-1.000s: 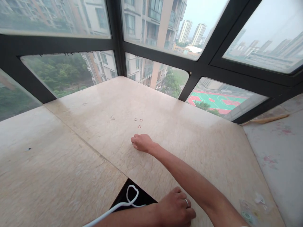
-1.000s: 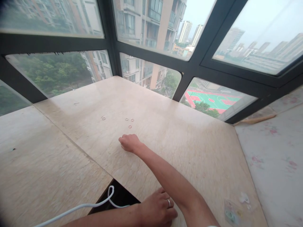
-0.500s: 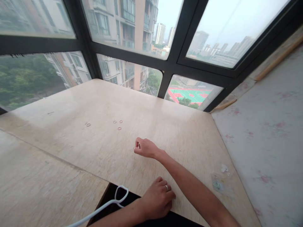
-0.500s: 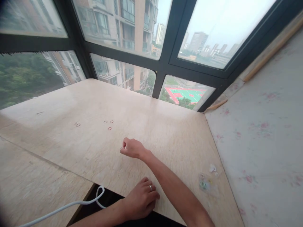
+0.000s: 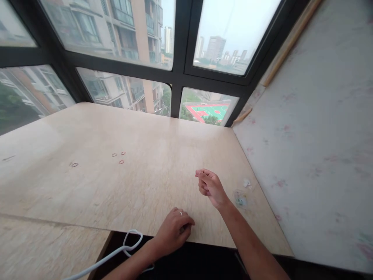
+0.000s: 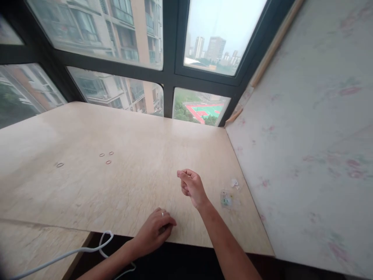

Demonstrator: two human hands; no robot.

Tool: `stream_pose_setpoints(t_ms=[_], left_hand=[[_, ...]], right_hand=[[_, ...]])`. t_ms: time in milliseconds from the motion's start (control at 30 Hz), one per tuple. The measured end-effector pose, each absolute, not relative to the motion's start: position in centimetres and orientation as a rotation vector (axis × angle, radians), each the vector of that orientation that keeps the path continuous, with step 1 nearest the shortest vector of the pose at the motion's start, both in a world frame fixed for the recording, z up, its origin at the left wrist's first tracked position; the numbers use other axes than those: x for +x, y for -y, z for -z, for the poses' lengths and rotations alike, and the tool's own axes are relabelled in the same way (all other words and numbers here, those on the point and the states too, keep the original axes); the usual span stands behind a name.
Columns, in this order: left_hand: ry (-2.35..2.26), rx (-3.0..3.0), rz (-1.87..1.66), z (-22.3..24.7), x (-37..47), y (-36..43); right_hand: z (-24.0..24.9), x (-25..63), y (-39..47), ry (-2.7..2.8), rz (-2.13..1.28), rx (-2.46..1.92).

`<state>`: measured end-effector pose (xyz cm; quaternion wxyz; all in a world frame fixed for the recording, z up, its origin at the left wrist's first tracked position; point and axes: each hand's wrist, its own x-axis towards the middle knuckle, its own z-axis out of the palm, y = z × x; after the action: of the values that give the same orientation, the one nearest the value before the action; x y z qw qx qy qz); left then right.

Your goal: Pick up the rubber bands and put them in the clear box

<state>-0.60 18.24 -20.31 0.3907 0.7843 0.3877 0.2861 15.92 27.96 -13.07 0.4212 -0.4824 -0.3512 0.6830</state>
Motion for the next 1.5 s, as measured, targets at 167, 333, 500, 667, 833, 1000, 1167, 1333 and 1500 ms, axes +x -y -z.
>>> stream_pose_setpoints(t_ms=[167,333,500,667,833,1000,1167,1333,1500], left_hand=[[-0.949,1.975,-0.699,20.4,-1.2,-18.7],[-0.946,1.96,-0.709,20.4,-1.5,-18.9],[-0.947,2.015,-0.703,20.2,-1.4,-19.0],[-0.966,2.039,-0.718,20.4,-1.4,-19.0],[-0.965,2.055,-0.708,20.6,-1.4,-19.0],[-0.976,2.041,-0.708,20.1,-1.4,-19.0],[-1.051,1.92,-0.672,20.2,-0.8,-19.2],[-1.192,1.616,-0.658,19.4,0.0,-20.5],[-1.278,1.277,-0.789,17.5,-1.5,-24.4]], right_hand=[[11.6,20.5,-24.6,0.755,-1.553,-1.296],[12.2,26.2,-21.2,0.757,-1.261,-1.496],[14.0,31.9,-18.8,0.842,-0.932,-1.739],[15.2,34.8,-17.7,0.958,-0.672,-1.889],[15.9,35.0,-17.6,1.151,-0.585,-1.991],[17.2,35.1,-16.8,1.172,-0.592,-1.994],[18.8,34.8,-15.2,1.219,-0.625,-1.905],[19.4,34.3,-14.6,1.37,-0.6,-1.868],[19.8,35.1,-14.4,1.364,-0.685,-1.932]])
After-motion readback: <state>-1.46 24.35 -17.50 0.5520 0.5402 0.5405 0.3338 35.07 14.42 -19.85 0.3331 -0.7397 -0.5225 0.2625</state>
